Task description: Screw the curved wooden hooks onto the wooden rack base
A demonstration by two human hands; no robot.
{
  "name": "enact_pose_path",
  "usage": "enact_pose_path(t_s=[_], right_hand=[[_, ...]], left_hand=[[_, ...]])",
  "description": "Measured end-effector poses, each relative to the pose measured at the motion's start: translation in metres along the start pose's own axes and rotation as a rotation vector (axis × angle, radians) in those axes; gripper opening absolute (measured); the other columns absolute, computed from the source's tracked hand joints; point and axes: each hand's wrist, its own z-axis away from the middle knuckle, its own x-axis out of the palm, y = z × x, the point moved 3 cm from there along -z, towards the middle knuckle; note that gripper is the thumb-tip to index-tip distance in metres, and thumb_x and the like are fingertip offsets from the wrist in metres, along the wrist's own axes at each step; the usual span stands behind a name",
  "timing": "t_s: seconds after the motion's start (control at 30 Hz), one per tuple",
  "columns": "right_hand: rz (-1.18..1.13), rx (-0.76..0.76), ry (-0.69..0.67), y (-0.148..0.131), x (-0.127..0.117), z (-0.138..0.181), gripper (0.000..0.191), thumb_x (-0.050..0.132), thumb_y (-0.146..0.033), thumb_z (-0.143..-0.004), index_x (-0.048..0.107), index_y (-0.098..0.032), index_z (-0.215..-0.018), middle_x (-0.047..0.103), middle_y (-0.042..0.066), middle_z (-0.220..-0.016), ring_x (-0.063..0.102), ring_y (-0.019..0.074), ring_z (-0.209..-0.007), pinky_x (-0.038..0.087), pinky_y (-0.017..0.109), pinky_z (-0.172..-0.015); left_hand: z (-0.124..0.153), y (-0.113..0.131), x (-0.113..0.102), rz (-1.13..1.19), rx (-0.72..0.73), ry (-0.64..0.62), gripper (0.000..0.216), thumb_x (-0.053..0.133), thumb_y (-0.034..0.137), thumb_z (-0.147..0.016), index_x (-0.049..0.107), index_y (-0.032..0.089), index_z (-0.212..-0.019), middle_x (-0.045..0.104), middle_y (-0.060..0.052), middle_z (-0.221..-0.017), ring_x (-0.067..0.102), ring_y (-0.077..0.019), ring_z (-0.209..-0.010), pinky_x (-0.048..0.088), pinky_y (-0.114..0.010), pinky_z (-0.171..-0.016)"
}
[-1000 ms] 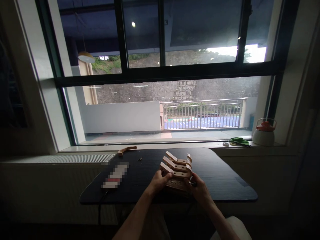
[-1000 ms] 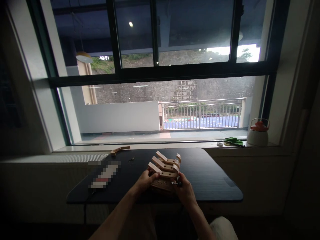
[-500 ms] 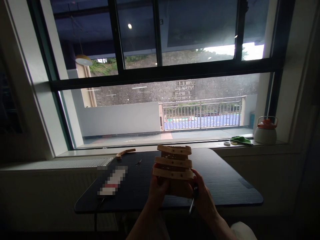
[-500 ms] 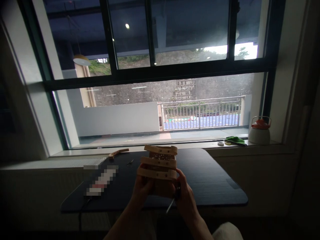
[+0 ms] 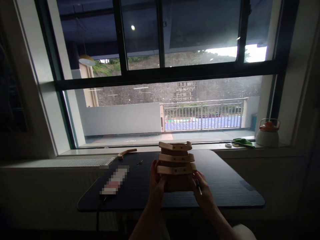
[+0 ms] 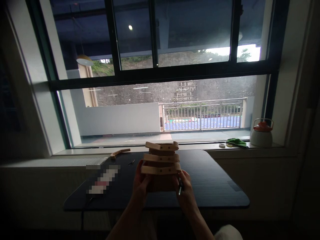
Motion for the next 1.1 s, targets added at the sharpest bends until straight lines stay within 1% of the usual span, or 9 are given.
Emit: enact_pose_path(t_s=[0.13, 0.3, 0.4, 0.53, 0.6, 0.8, 0.87, 1.0, 1.1], right_hand=[[-0.125, 0.185, -0.039, 0.008, -0.001, -0.011, 0.06, 0.06, -0.058, -0.067, 0.062, -0.013, -0.108, 0.066, 0.009, -0.093, 0.058, 0.0265, -0.09, 0.048, 0.036, -0.077], [-0.015, 0.038, -0.236, -0.01, -0.014, -0.039, 0.047, 0.052, -0.048, -0.075, 0.062, -0.017, -0.11, 0.066, 0.006, -0.096, 0.059, 0.0235, -0.09, 0.048, 0.033, -0.074], [0.278, -0.093, -0.132, -0.013, -0.038, -0.053, 0.031, 0.05, -0.035, -0.075, 0.065, -0.019, -0.096, 0.064, 0.008, -0.096, 0.059, 0.0218, -0.086, 0.046, 0.033, -0.074], [0.57, 0.041, -0.362, -0.004, -0.055, -0.044, 0.017, 0.055, -0.03, -0.071, 0.062, -0.022, -0.083, 0.061, 0.001, -0.065, 0.055, 0.0161, -0.058, 0.041, 0.026, -0.054], [0.469, 0.065, -0.527, -0.009, -0.052, -0.028, 0.017, 0.054, -0.03, -0.072, 0.059, -0.021, -0.086, 0.058, -0.002, -0.061, 0.051, 0.0129, -0.053, 0.038, 0.022, -0.049], [0.181, 0.276, -0.856, -0.037, -0.029, 0.012, 0.035, 0.051, -0.031, -0.077, 0.053, -0.027, -0.112, 0.063, -0.001, -0.081, 0.048, 0.0079, -0.046, 0.035, 0.018, -0.04], [0.207, 0.211, -0.81, -0.04, -0.025, 0.015, 0.033, 0.047, -0.035, -0.081, 0.056, -0.026, -0.112, 0.065, 0.001, -0.083, 0.055, 0.0116, -0.052, 0.042, 0.021, -0.046], [0.422, -0.104, -0.53, -0.051, -0.025, 0.013, 0.034, 0.042, -0.039, -0.086, 0.06, -0.024, -0.11, 0.067, 0.006, -0.099, 0.062, 0.0233, -0.088, 0.047, 0.031, -0.074], [0.601, -0.235, -0.46, -0.065, -0.02, 0.016, 0.035, 0.039, -0.035, -0.087, 0.058, -0.025, -0.116, 0.067, 0.006, -0.101, 0.063, 0.0237, -0.087, 0.047, 0.032, -0.071]], left_hand=[[-0.008, -0.009, -0.001, 0.117, -0.257, -0.032, 0.065, 0.068, 0.037, -0.071, 0.04, 0.028, -0.129, 0.055, -0.006, -0.124, 0.049, -0.0279, -0.116, 0.044, -0.038, -0.092], [-0.01, -0.021, -0.009, 0.045, -0.48, -0.173, 0.049, 0.073, 0.04, -0.064, 0.062, 0.02, -0.108, 0.066, -0.009, -0.104, 0.055, -0.0344, -0.107, 0.046, -0.044, -0.089], [-0.017, -0.024, -0.022, 0.037, -0.451, -0.141, 0.049, 0.075, 0.039, -0.062, 0.062, 0.023, -0.106, 0.066, -0.007, -0.104, 0.055, -0.0334, -0.106, 0.046, -0.044, -0.089], [-0.027, -0.025, -0.033, 0.015, -0.403, -0.123, 0.048, 0.074, 0.042, -0.063, 0.062, 0.022, -0.105, 0.066, -0.007, -0.105, 0.056, -0.0329, -0.105, 0.046, -0.044, -0.09], [-0.028, -0.023, -0.033, 0.032, -0.399, -0.139, 0.049, 0.074, 0.043, -0.064, 0.062, 0.019, -0.105, 0.066, -0.009, -0.105, 0.056, -0.0334, -0.105, 0.045, -0.045, -0.091], [-0.018, -0.008, -0.017, 0.099, -0.382, -0.225, 0.057, 0.072, 0.044, -0.065, 0.058, 0.016, -0.114, 0.063, -0.011, -0.111, 0.054, -0.0343, -0.107, 0.045, -0.045, -0.09], [-0.016, -0.004, -0.014, 0.078, -0.359, -0.222, 0.055, 0.071, 0.044, -0.066, 0.059, 0.016, -0.112, 0.064, -0.012, -0.109, 0.056, -0.0341, -0.104, 0.046, -0.044, -0.088], [-0.015, -0.003, -0.014, 0.044, -0.325, -0.216, 0.048, 0.073, 0.04, -0.065, 0.063, 0.017, -0.106, 0.065, -0.012, -0.107, 0.059, -0.0324, -0.101, 0.046, -0.042, -0.088], [-0.015, -0.008, -0.013, 0.041, -0.331, -0.234, 0.049, 0.072, 0.04, -0.067, 0.062, 0.014, -0.107, 0.065, -0.014, -0.106, 0.06, -0.0322, -0.099, 0.046, -0.043, -0.088]])
